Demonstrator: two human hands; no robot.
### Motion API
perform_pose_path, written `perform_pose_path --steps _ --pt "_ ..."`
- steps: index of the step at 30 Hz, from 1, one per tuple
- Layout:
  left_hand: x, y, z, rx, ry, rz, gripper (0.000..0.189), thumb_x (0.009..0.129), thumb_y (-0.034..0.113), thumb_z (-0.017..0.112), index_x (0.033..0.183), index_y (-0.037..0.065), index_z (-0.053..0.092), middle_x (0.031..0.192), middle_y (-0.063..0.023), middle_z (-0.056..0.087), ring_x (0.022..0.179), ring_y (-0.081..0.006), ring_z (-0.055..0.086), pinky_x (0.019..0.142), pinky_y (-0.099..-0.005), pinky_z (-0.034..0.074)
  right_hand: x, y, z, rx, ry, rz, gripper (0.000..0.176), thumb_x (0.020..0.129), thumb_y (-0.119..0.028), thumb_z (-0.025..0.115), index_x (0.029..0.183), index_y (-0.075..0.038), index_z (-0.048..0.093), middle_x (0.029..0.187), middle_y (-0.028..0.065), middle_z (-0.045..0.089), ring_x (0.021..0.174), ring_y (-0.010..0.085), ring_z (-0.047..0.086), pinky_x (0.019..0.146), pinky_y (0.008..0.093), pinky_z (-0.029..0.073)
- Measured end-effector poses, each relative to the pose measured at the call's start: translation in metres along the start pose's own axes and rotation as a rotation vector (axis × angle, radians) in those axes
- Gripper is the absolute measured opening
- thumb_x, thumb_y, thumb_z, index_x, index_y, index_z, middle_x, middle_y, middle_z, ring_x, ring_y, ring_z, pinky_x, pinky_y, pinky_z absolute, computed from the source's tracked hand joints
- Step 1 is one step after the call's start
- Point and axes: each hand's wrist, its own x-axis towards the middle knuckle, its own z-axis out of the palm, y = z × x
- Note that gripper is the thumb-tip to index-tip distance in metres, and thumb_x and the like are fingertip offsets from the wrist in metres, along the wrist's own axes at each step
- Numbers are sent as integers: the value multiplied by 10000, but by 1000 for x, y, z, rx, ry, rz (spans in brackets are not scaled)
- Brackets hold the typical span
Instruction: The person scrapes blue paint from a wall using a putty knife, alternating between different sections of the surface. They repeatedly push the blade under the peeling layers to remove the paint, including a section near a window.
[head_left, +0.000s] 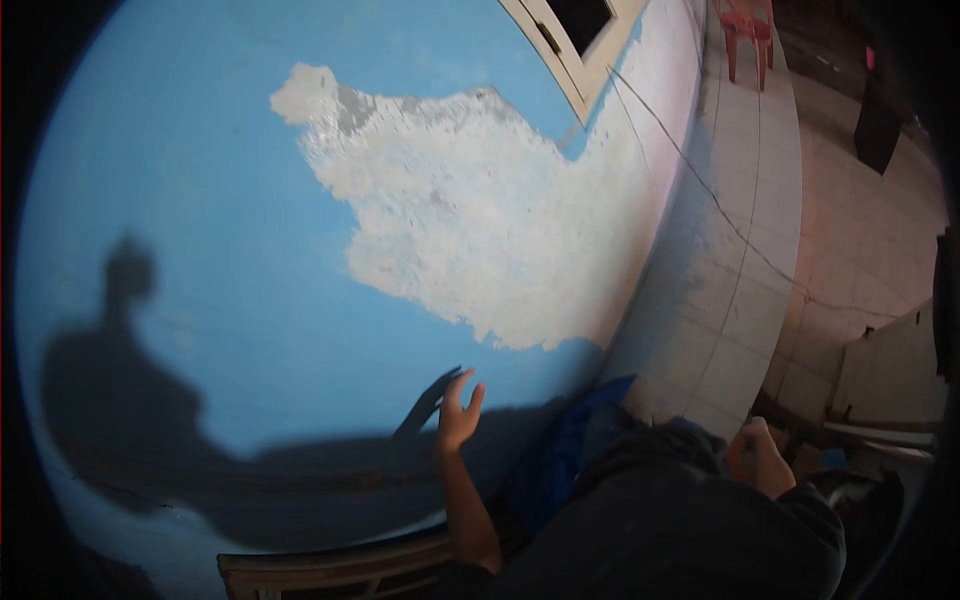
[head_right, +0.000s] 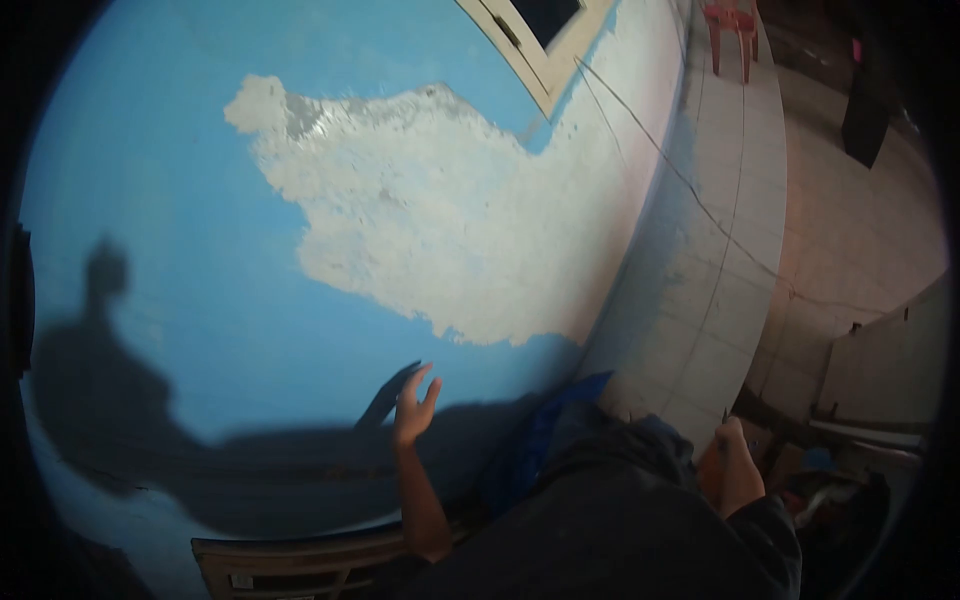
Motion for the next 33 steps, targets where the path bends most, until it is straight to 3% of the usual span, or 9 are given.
perform_pose_path --steps 2,4,5,7,10,18,23,29,33 --pt "-1 9 -8 -15 89 -23 442 973 330 627 1275 7 613 1303 -211 604 1260 -360 544 1059 -429 416 -28 -40 5 168 21 -63 447 769 -39 636 1183 111 561 1011 285 668 955 371 697 728 460 566" --pt "-10 6 -11 -29 185 -38 393 971 290 638 1239 3 632 1263 -203 627 1231 -339 567 1046 -426 425 18 -67 31 -122 141 -318 284 775 14 565 1031 135 587 798 246 660 687 321 698 477 440 512" --pt "-10 12 -15 -55 233 -35 369 976 272 634 1226 0 639 1227 -194 649 1197 -328 591 1036 -419 432 10 -93 34 -68 39 -301 464 780 -25 584 1222 90 509 946 274 645 836 334 689 634 437 560" --pt "-12 22 -30 -130 283 -51 328 985 241 624 1188 -15 654 1133 -178 692 1111 -307 640 997 -403 456 -30 -152 39 -50 -132 -383 471 805 -43 569 1251 73 474 870 248 652 663 294 669 531 426 533" --pt "-4 30 -51 -124 402 118 242 983 165 618 1074 -52 679 974 -166 725 934 -274 698 862 -367 521 -40 -213 77 -62 -279 -628 573 838 -41 543 1386 56 410 950 220 659 717 277 675 528 392 549" --pt "-5 61 -122 80 795 426 143 943 -11 545 875 -56 663 871 -162 696 838 -288 695 782 -402 557 -253 -368 109 210 -588 -701 545 918 -40 455 1461 -17 407 1082 170 620 818 213 680 583 334 547" --pt "3 57 -149 302 940 600 164 927 4 517 837 -51 642 808 -171 659 790 -314 681 734 -432 574 -369 -422 85 261 -362 -968 503 943 -92 486 1438 -12 449 963 98 629 756 143 616 624 309 514" --pt "20 53 -151 387 1131 716 235 937 64 482 722 10 558 722 -129 605 693 -281 615 710 -433 544 -479 -494 46 475 283 -1694 399 920 -2 563 1319 9 564 1045 198 649 717 258 621 682 351 504" --pt "35 53 -144 486 1212 770 278 941 84 467 674 31 525 667 -100 571 635 -258 567 687 -415 521 -506 -528 66 448 563 -1886 394 948 -56 580 1342 -57 557 1244 140 635 970 342 688 763 413 591"
